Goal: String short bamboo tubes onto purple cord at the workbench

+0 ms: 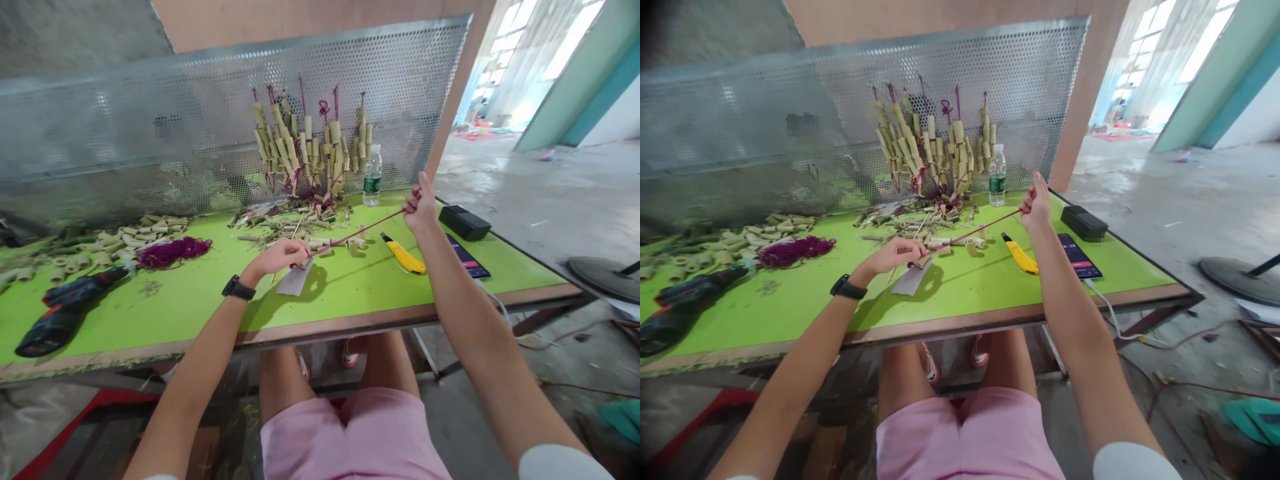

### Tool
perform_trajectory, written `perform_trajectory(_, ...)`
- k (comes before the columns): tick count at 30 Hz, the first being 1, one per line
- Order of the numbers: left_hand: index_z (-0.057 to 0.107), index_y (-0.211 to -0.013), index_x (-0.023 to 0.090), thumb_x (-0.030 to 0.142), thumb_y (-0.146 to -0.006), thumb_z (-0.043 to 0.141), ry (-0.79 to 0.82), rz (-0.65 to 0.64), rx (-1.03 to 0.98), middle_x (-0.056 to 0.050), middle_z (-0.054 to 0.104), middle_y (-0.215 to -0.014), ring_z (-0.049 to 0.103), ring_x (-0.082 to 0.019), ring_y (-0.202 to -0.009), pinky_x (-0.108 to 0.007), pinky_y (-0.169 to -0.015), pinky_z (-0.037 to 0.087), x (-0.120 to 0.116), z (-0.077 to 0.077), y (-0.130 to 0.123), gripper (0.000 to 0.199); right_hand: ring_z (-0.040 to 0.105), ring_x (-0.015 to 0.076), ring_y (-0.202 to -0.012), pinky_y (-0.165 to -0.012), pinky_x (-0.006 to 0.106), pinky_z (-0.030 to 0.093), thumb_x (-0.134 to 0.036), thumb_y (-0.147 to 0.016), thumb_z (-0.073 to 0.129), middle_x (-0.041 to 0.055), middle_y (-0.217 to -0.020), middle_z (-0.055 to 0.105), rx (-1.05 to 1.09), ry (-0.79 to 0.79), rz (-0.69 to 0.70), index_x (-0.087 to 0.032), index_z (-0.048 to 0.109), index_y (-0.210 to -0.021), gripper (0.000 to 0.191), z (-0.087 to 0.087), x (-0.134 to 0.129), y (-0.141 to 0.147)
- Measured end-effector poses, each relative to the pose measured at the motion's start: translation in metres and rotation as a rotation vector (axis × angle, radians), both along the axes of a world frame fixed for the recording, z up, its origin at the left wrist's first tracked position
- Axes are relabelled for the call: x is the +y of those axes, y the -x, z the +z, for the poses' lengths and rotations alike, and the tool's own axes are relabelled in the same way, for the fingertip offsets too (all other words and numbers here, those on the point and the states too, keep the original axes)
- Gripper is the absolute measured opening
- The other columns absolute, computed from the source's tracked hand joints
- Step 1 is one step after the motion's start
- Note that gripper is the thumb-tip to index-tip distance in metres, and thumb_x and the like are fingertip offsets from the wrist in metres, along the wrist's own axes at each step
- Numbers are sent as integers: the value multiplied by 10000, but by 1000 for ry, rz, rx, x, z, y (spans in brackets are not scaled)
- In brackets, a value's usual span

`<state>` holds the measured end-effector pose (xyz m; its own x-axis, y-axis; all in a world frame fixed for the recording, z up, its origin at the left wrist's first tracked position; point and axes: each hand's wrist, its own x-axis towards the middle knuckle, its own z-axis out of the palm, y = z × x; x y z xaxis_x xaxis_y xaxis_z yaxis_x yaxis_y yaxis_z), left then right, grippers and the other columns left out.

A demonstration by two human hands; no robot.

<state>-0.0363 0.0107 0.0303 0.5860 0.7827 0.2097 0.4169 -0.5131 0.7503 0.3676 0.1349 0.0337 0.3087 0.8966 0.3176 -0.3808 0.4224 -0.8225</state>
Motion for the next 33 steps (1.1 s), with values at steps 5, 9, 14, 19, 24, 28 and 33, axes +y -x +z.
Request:
perform_trajectory(5,819,-726,241,685,-852,803,305,-386,160,-114,809,-861,711,-219,-699,-321,-640,560,-20,9,-18,462,214,93,-441,-398,291,158,-653,-840,857,-120,-556,342,-67,70,56,-291,532,-882,488,10,-20,21)
perform_trajectory(9,830,-776,248,683,-904,757,164,-232,209,-41,725,-660,615,-167,-561,-291,-533,451,-16,-6,-26,459,217,78,-468,-422,283,147,-556,-771,928,-112,-593,421,-316,100,374,-258,684,-951,425,12,-40,56)
perform_trajectory(14,795,-1088,192,613,-960,714,-173,235,-74,-79,805,-944,690,-188,-743,-309,-665,547,-7,-22,-36,447,286,83,-498,-476,293,184,-620,-807,890,-76,-581,495,-699,25,622,-202,840,-1031,477,4,-72,111)
perform_trajectory(19,761,-1275,201,528,-969,739,-322,270,-209,-127,803,-1163,739,-216,-934,-344,-836,611,-4,-27,-39,448,502,129,-647,-589,298,323,-681,-752,875,32,-750,706,-850,-90,657,-160,886,-913,545,-9,-92,153)
perform_trajectory(24,849,-1115,230,587,-987,719,-432,279,-160,-107,823,-1056,727,-232,-904,-376,-858,595,-1,-29,-34,401,301,95,-521,-523,289,201,-719,-859,745,-62,-532,413,-970,-14,653,-134,880,-1052,631,-18,-90,156)
perform_trajectory(28,860,-909,248,709,-981,670,-447,326,-151,-92,844,-943,748,-264,-873,-408,-873,578,0,-26,-32,504,260,90,-506,-491,278,182,-786,-871,701,-83,-551,339,-975,-15,688,-135,851,-1062,695,-19,-87,151)
perform_trajectory(33,838,-878,243,724,-1013,607,-454,326,-115,-81,841,-902,733,-250,-829,-373,-811,536,1,-25,-28,550,223,97,-527,-496,272,165,-824,-927,621,-85,-591,251,-1029,-66,674,-142,853,-1125,747,-17,-87,147)
